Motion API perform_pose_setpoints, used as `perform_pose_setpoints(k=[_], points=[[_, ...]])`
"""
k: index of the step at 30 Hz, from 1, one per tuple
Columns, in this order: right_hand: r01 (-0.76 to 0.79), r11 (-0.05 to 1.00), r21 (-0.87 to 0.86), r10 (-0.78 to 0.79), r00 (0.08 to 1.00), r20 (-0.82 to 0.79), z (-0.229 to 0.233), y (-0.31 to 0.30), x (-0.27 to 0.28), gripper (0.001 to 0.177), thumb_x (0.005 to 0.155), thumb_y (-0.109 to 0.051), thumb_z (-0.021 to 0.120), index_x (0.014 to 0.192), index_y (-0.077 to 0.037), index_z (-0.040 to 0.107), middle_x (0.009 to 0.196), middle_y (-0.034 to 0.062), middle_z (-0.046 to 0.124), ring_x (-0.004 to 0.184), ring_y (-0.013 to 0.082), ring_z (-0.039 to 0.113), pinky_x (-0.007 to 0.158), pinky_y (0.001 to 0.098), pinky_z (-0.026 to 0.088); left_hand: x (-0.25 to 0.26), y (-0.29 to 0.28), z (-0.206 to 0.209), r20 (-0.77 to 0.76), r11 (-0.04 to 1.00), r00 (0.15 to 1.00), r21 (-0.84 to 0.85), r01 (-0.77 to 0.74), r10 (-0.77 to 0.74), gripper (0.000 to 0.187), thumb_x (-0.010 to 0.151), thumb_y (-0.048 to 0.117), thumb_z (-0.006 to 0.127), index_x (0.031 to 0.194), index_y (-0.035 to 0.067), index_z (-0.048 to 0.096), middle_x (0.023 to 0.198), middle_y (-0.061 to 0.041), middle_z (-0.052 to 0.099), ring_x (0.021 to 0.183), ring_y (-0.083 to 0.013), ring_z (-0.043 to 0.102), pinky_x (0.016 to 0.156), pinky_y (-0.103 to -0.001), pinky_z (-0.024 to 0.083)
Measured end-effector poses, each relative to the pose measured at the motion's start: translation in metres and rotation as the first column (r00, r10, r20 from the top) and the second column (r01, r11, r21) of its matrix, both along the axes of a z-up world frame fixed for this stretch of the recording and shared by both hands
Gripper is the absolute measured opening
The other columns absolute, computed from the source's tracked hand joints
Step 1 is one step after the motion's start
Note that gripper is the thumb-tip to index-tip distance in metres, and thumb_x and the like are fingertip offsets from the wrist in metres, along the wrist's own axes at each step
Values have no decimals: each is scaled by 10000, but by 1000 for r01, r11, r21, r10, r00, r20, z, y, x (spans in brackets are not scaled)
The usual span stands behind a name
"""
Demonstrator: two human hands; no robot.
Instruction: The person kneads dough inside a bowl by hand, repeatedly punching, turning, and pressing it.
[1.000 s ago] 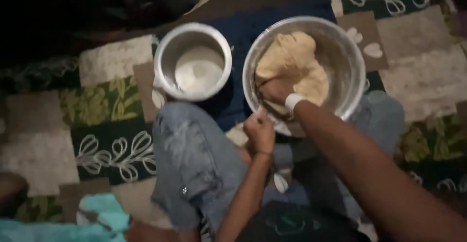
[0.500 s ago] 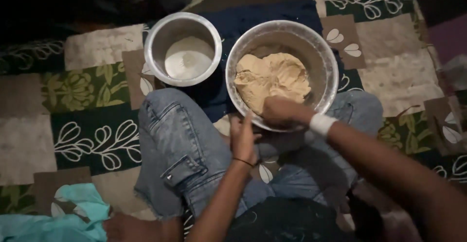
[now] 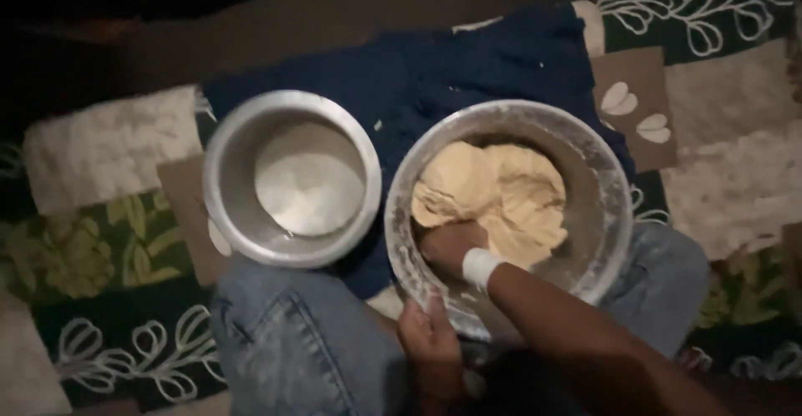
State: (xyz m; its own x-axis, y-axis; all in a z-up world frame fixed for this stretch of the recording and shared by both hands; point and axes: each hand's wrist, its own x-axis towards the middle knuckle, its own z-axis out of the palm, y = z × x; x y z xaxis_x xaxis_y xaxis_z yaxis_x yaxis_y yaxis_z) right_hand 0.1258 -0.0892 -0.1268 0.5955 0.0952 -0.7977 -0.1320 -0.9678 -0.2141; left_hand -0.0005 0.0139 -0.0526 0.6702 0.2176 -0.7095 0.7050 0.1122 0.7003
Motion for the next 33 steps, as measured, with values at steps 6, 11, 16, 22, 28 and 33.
perform_pose_setpoints(k=[6,11,16,22,28,33], points=[[-146,980,139,34,802,597,-127,-8,-16,414,754,-236,578,1067,-109,816,1019,208,765,906,455,723,679,609,569,30,7,35,215,990,976,134,-49,19,263,982,186,624,891,-60,640,703,-127,648,672,-151,572,603,-359,510],[-76,997,15,68,952,299,-235,-35,-37,299,918,-295,570,901,-102,798,946,177,748,900,401,707,764,556,538,25,-5,68,65,967,998,255,4,-21,284,971,210,607,1162,11,676,1009,-32,700,907,-155,626,818,-361,477],[68,921,383,-277,806,522,78,-13,-36,274,823,-260,635,780,-3,720,792,267,666,730,439,648,682,516,495,1,-2,14,412,995,910,-98,-15,55,270,1032,227,565,1066,-27,648,887,-68,660,808,-170,593,751,-354,502],[71,791,608,-477,695,539,128,-34,-53,241,774,-169,588,708,64,589,608,262,521,515,324,552,539,476,434,39,8,14,504,997,862,34,-72,45,305,979,288,662,1023,-8,600,869,-73,648,794,-181,596,733,-360,508],[239,685,688,-586,742,326,145,-40,-14,250,794,-132,567,620,47,584,546,187,517,493,236,506,499,466,395,62,34,10,576,926,763,368,78,-294,311,1003,247,600,888,-40,627,789,-241,666,695,-316,652,654,-437,500],[-610,792,-2,453,585,672,-8,-50,30,201,732,-178,677,644,2,664,681,260,613,608,431,620,587,534,474,28,27,74,395,946,870,252,206,-295,232,938,182,601,965,-30,693,782,-205,721,680,-273,711,657,-431,525]])
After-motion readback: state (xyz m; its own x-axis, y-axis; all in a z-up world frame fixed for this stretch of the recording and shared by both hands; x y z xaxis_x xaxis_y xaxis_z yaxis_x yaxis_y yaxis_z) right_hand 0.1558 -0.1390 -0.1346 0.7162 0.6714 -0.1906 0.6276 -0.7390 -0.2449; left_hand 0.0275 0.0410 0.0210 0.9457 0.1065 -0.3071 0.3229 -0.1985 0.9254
